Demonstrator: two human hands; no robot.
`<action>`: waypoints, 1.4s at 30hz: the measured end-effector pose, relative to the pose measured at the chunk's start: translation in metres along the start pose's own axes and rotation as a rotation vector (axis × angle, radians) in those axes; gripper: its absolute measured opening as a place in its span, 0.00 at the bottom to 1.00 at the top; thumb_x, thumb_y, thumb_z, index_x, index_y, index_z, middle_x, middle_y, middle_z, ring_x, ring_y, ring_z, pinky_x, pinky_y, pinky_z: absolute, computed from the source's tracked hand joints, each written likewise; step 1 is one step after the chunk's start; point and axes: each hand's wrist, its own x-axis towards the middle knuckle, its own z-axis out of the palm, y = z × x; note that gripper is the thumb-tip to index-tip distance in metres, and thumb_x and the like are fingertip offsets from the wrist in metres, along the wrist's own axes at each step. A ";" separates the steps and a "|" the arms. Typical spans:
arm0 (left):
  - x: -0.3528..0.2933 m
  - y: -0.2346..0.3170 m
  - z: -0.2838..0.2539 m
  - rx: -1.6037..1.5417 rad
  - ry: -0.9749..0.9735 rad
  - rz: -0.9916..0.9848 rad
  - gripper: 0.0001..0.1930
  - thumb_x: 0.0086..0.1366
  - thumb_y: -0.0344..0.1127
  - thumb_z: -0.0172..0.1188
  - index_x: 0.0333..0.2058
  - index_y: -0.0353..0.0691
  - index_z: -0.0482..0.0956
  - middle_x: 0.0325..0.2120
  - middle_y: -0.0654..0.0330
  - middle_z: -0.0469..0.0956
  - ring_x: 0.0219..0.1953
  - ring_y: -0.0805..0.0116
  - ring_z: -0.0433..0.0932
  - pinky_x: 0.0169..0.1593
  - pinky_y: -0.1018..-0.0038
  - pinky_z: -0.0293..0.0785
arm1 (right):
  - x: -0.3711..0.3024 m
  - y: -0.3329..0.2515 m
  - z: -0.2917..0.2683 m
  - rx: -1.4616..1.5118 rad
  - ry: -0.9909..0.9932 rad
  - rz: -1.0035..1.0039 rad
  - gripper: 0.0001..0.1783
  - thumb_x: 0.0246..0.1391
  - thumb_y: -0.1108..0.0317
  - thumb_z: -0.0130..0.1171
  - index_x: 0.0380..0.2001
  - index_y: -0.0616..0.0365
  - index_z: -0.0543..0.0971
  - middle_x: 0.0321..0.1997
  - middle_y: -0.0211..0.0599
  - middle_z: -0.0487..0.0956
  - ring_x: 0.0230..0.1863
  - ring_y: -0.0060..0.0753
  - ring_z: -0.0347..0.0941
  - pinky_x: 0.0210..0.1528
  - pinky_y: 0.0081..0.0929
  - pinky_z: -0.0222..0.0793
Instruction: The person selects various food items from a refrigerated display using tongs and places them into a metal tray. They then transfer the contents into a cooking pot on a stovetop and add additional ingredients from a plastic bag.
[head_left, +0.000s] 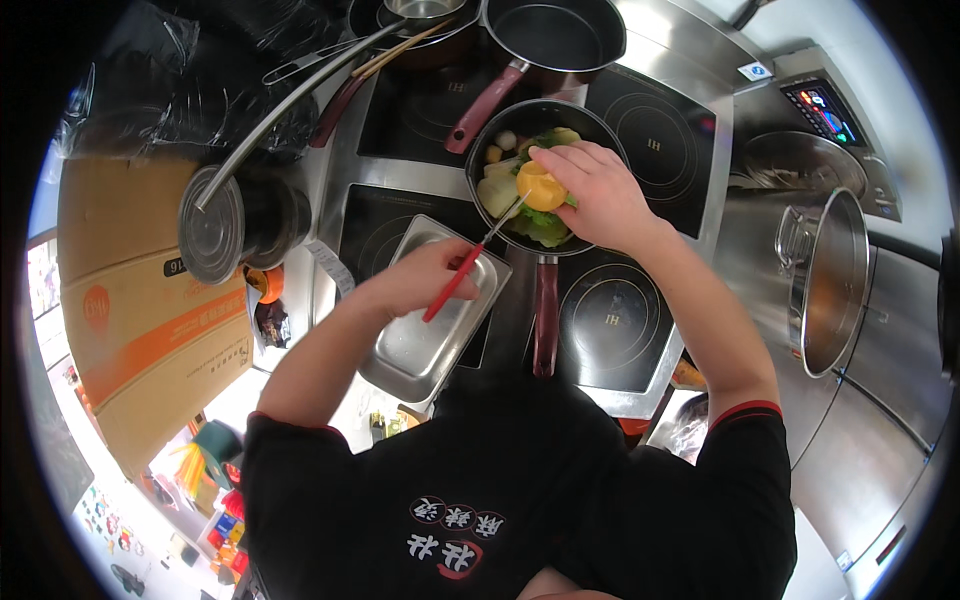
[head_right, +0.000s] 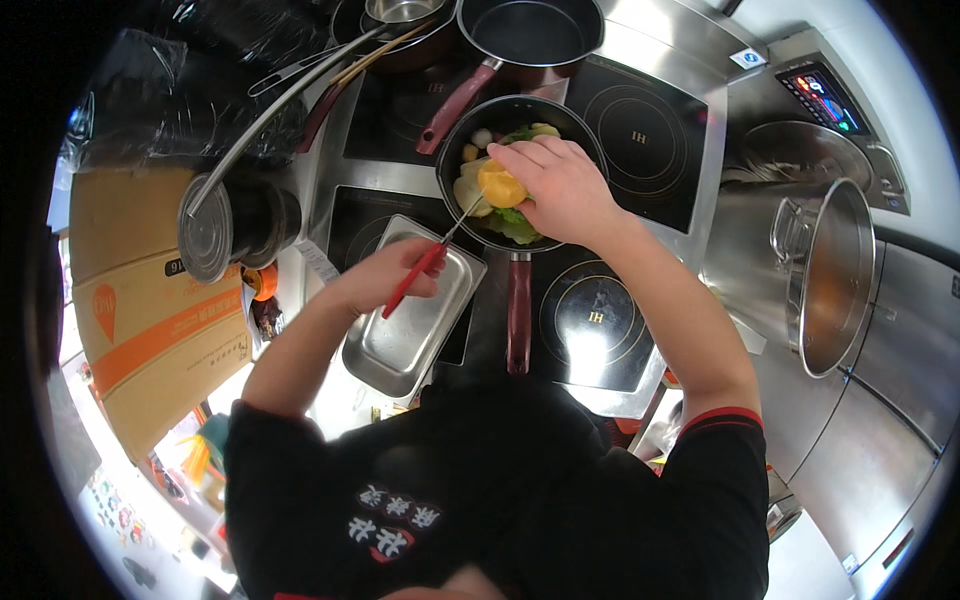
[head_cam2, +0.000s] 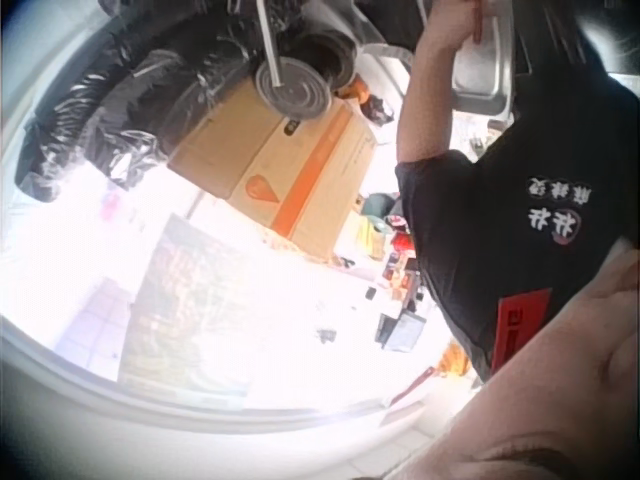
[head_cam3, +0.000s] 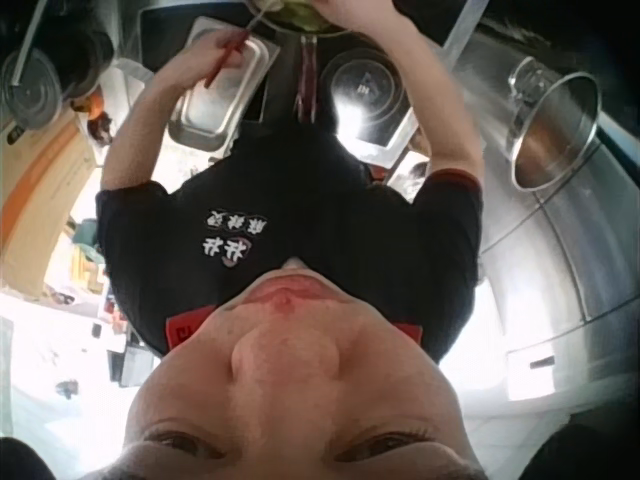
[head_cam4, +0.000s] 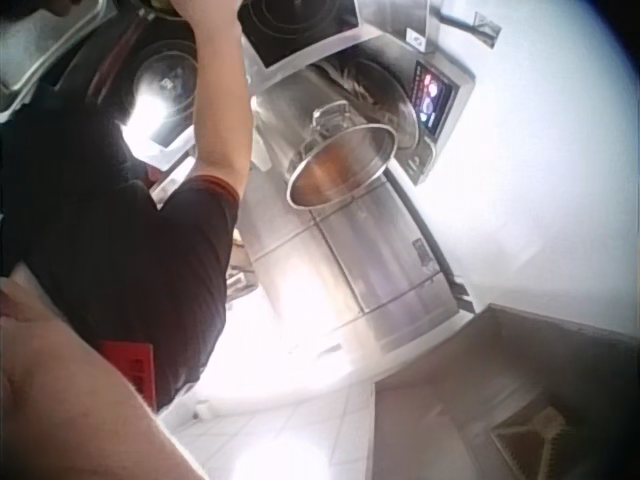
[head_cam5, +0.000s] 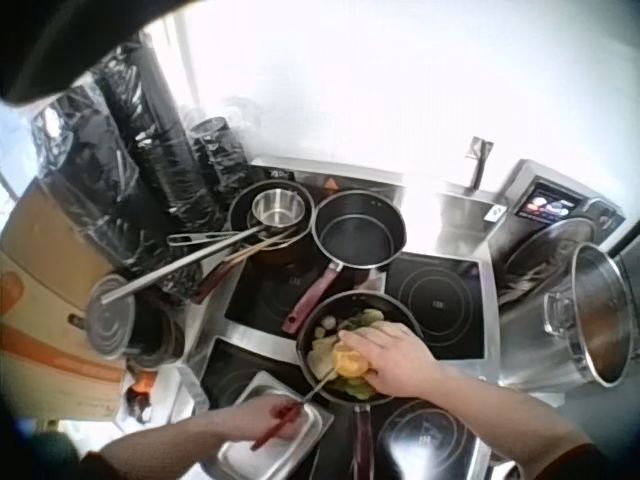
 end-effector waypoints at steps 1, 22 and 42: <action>0.001 0.008 -0.004 0.046 -0.035 -0.014 0.29 0.49 0.33 0.67 0.51 0.31 0.74 0.44 0.58 0.76 0.47 0.68 0.74 0.53 0.74 0.70 | -0.003 -0.002 -0.004 -0.010 0.041 -0.026 0.39 0.38 0.75 0.67 0.60 0.48 0.73 0.52 0.32 0.79 0.55 0.41 0.73 0.61 0.37 0.66; 0.024 0.024 0.025 -0.297 0.095 -0.069 0.10 0.55 0.31 0.64 0.34 0.35 0.75 0.22 0.61 0.75 0.19 0.72 0.77 0.19 0.77 0.71 | -0.026 -0.009 0.026 0.318 0.190 0.175 0.40 0.42 0.74 0.70 0.62 0.56 0.68 0.57 0.42 0.77 0.57 0.50 0.72 0.59 0.40 0.69; -0.008 -0.010 0.075 -0.549 -0.089 0.194 0.25 0.54 0.31 0.63 0.52 0.32 0.72 0.42 0.56 0.78 0.46 0.67 0.78 0.52 0.71 0.74 | -0.085 -0.057 -0.009 0.648 0.091 0.871 0.34 0.52 0.76 0.64 0.63 0.58 0.68 0.33 0.33 0.79 0.45 0.25 0.76 0.51 0.24 0.71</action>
